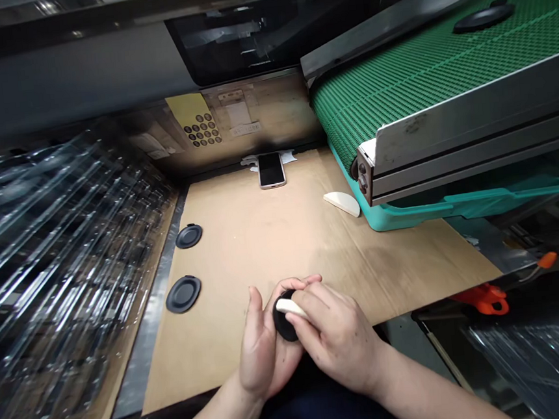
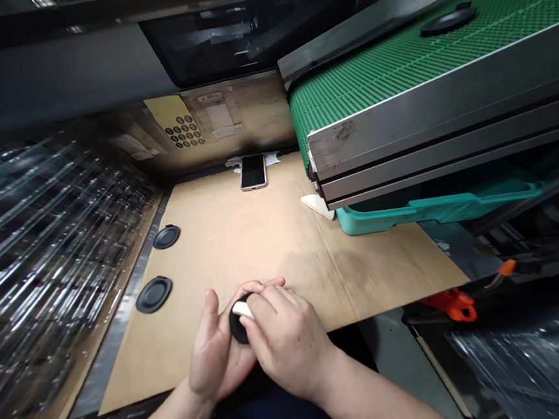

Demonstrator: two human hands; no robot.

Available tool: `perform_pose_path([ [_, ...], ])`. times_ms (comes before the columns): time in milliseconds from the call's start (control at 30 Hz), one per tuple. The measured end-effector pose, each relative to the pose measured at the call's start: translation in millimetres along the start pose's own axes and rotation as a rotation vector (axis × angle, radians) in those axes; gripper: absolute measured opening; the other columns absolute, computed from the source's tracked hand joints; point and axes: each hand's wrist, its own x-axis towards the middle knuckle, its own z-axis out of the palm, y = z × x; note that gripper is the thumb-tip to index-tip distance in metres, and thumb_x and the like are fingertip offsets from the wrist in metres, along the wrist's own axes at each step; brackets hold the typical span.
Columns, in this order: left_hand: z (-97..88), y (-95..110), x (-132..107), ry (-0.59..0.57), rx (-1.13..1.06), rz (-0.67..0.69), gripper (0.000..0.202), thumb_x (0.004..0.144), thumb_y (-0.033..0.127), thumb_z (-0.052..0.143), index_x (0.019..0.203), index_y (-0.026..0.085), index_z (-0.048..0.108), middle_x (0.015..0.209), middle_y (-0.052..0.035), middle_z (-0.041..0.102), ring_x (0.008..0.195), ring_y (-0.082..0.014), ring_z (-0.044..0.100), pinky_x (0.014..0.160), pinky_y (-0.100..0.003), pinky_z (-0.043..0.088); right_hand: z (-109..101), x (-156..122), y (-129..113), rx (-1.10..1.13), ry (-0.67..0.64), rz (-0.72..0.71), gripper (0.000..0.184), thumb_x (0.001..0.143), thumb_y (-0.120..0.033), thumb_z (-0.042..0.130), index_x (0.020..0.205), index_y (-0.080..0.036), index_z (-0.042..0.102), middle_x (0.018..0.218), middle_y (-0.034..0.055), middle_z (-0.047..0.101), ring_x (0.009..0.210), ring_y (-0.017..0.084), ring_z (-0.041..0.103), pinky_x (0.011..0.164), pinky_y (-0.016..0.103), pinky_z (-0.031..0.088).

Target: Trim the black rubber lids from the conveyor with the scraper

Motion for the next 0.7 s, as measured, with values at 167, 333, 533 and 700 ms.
perform_pose_path([
  [167,2.2,-0.5,-1.8,0.042,0.030,0.048,0.068,0.100,0.067,0.027,0.107,0.015,0.070,0.138,-0.0154,0.062,0.136,-0.0345,0.052,0.125,-0.051,0.024,1.2,-2.1,-2.1,-0.007,-0.063,-0.038,0.016,0.097,-0.017,0.045,0.090,-0.019,0.059,0.084,0.0041,0.062,0.074,0.019,0.057,0.067,0.033,0.046],
  [333,4.0,-2.5,-2.8,0.086,0.039,0.067,0.062,0.100,0.065,0.030,0.109,0.019,0.071,0.139,-0.0127,0.062,0.140,-0.0347,0.048,0.124,-0.054,0.024,4.7,-0.7,-3.9,-0.052,0.030,0.029,0.015,0.099,-0.019,0.047,0.100,-0.018,0.062,0.093,0.0066,0.065,0.082,0.020,0.061,0.073,0.034,0.049],
  [533,0.5,-3.2,-2.4,0.081,0.065,0.106,0.063,0.100,0.065,0.032,0.108,0.017,0.071,0.143,-0.0138,0.060,0.140,-0.0343,0.050,0.126,-0.050,0.024,5.6,0.7,-9.6,0.000,0.007,-0.003,0.014,0.097,-0.018,0.047,0.091,-0.019,0.060,0.084,0.0044,0.061,0.075,0.020,0.059,0.068,0.033,0.049],
  [700,4.2,-3.9,-2.2,0.118,0.059,0.089,0.061,0.100,0.065,0.033,0.108,0.018,0.071,0.141,-0.0130,0.061,0.140,-0.0336,0.050,0.125,-0.051,0.025,8.5,3.1,-9.2,-0.044,0.059,0.023,0.016,0.098,-0.019,0.045,0.096,-0.018,0.061,0.089,0.0066,0.062,0.080,0.022,0.060,0.070,0.035,0.049],
])
